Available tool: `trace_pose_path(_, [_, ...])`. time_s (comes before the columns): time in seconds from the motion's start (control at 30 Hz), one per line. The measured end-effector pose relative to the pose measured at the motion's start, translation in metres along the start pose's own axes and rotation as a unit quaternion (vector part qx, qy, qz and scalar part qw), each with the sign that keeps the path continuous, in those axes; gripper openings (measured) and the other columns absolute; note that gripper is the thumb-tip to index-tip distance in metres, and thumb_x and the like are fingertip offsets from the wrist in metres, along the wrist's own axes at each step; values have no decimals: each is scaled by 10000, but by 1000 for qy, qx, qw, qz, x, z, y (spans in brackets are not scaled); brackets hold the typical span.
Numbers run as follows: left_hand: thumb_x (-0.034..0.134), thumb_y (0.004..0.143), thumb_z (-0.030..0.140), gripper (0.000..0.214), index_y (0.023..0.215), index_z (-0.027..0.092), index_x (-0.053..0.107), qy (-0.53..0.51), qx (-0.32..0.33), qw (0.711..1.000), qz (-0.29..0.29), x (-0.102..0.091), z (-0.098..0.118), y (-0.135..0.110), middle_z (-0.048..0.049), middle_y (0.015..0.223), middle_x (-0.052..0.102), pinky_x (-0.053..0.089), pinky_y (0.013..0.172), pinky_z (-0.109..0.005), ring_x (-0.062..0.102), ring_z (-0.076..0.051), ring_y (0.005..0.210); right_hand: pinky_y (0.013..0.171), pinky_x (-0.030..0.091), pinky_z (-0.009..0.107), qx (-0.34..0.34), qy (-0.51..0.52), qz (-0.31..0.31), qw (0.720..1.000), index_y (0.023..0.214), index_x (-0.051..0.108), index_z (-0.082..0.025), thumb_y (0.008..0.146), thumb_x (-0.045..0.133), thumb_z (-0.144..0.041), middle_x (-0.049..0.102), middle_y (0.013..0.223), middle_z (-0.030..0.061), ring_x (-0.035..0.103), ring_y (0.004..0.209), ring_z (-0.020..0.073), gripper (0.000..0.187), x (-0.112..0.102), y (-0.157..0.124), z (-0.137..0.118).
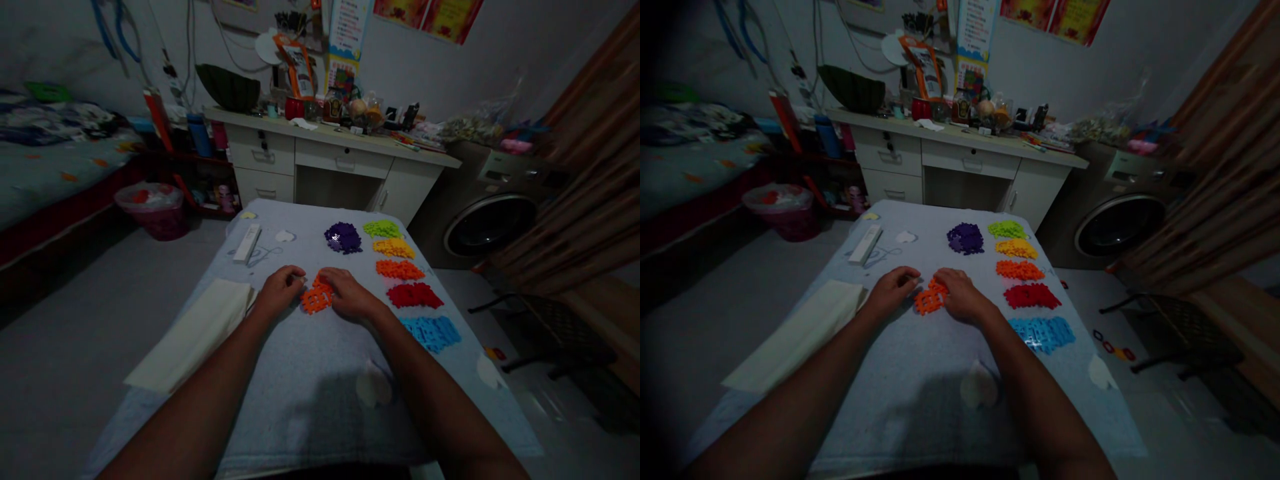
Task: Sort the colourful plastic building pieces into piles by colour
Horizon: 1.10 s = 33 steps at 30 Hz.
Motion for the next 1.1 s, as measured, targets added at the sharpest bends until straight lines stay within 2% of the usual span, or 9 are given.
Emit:
trace_pose_path(0.13, [622, 777, 363, 259, 982, 212, 674, 89, 59, 993, -49, 5, 7, -3, -28, 891, 654, 476, 742, -329, 604, -186, 779, 1123, 302, 460, 44, 7, 23, 999, 1338, 530, -154, 792, 520, -91, 478, 1472, 140, 394, 1353, 258, 550, 12, 4, -1])
trace_pose_path(0.23, [685, 758, 443, 346, 1017, 215, 663, 132, 102, 982, -84, 10, 9, -4, -56, 1011, 667, 463, 819, -357, 608, -229, 913, 1073, 347, 441, 50, 21, 51, 997, 1251, 575, -182, 811, 512, -98, 572, 1351, 113, 468, 1252, 238, 452, 12, 6, 3])
trace_pose_path(0.33, [757, 692, 496, 476, 1060, 219, 637, 166, 112, 975, -95, 13, 8, -5, -72, 1084, 660, 440, 863, -375, 590, -263, 998, 1023, 386, 397, 42, 28, 81, 995, 1180, 597, -184, 791, 496, -51, 622, 1212, 96, 520, 1139, 212, 423, 10, 8, 8])
trace_pose_path(0.47, [811, 626, 504, 525, 1030, 223, 628, 203, 116, 967, -102, 13, 10, -9, -63, 1071, 644, 418, 848, -369, 571, -265, 984, 994, 404, 368, 56, 13, 112, 992, 1146, 610, -174, 767, 498, -23, 625, 1153, 99, 531, 1072, 208, 422, 10, 8, 18])
trace_pose_path(0.67, [799, 644, 492, 436, 948, 223, 640, 217, 113, 963, -111, 13, 13, -11, -49, 1018, 628, 398, 830, -357, 548, -251, 956, 944, 421, 357, 91, -22, 122, 988, 1119, 621, -152, 763, 537, -62, 628, 1062, 98, 537, 1000, 214, 376, 12, 6, 25])
trace_pose_path(0.77, [780, 664, 489, 398, 926, 223, 642, 213, 110, 964, -113, 13, 13, -10, -54, 1016, 628, 398, 823, -353, 551, -249, 952, 913, 431, 346, 100, -39, 156, 982, 1077, 631, -160, 772, 529, -69, 624, 1029, 92, 537, 978, 215, 335, -2, 0, 29])
trace_pose_path(0.9, [721, 724, 455, 289, 867, 220, 631, 198, 111, 968, -105, 13, 14, -7, -47, 929, 633, 401, 793, -343, 563, -225, 877, 919, 428, 358, 136, -87, 191, 968, 1019, 653, -167, 790, 522, -80, 632, 1026, 103, 542, 996, 232, 278, -40, -16, 48])
trace_pose_path(1.0, [669, 762, 430, 234, 836, 212, 631, 173, 107, 975, -93, 13, 13, -5, -47, 874, 629, 406, 757, -338, 565, -213, 828, 964, 410, 371, 193, -122, 211, 950, 1024, 665, -156, 797, 509, -74, 644, 1073, 119, 554, 1030, 237, 288, -73, -35, 72])
trace_pose_path(1.1, [627, 785, 427, 224, 821, 206, 636, 144, 96, 982, -80, 11, 11, -4, -49, 856, 623, 420, 724, -330, 569, -203, 798, 945, 417, 368, 268, -159, 221, 924, 1030, 677, -138, 806, 508, -99, 656, 1064, 134, 569, 1013, 247, 284, -96, -55, 96])
Point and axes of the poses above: each hand's wrist, its own y-axis towards the middle knuckle, its own x-axis out of the palm, z = x × y, the point moved 4 cm from there along y, towards the middle knuckle
